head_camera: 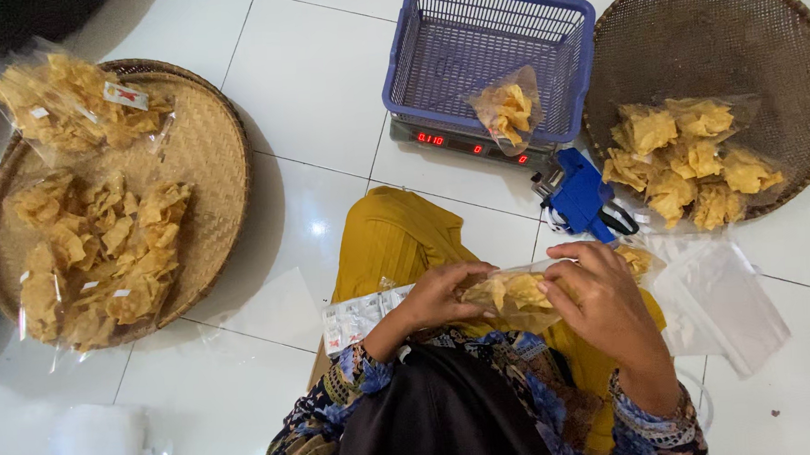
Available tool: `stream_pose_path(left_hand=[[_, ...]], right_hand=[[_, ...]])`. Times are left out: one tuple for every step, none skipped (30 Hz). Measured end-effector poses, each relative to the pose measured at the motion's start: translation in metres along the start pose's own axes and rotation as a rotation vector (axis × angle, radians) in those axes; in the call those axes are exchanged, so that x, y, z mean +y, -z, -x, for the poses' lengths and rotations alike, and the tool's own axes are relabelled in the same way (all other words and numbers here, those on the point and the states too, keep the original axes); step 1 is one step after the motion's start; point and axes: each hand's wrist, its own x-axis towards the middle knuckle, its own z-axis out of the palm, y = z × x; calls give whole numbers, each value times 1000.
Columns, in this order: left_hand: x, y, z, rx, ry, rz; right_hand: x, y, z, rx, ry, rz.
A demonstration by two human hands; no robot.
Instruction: The person fills plastic bags with chips by hand, weighs each bag on a digital scale to check the weight, and uses a manual heat sealer to seal the openings of the bags.
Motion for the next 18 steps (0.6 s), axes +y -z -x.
stream_pose_path(left_hand=[[1,0,0,6,-17,-13],[2,0,0,11,-33,-27],[3,0,1,16,-48,-23],[4,1,2,20,-63,-20],[4,2,3,24,-78,-18],[4,2,4,10,-55,2],[3,2,4,-6,-35,21],[2,2,5,-21,-14,40],[0,0,6,-13,-34,42],[-2,-1,7,-5,-55,44],[-4,-4,7,-1,-81,49],[-8,-4,8,-28,-50,78],[-11,-5,10,-63,-21,110],[-14,-6,11,-99,7,142],[-16,-7,14,-82,-7,134],[-16,-10,18,-65,-22,127],[-17,-10,23,-46,-33,115],[-18,-10,26,-65,-26,129]], right_hand=[[3,-2,0,-26,12,0],[6,-4,1,-52,23,-1],[7,-5,2,-52,33,4],[8,-6,3,-52,42,8],[8,-6,4,-52,53,12],[8,-5,5,-55,75,-7],[8,-4,5,-55,98,-25],[7,-3,6,-56,121,-44],[6,-3,7,-28,115,-34],[5,-3,8,1,108,-25],[4,-3,10,32,97,-11],[2,-6,11,54,165,-10],[-1,-10,14,77,225,-7],[-4,-13,18,99,286,-2],[-9,-18,24,123,241,74],[-14,-25,29,146,195,150],[-20,-30,34,169,152,222],[-25,-33,40,160,149,170]])
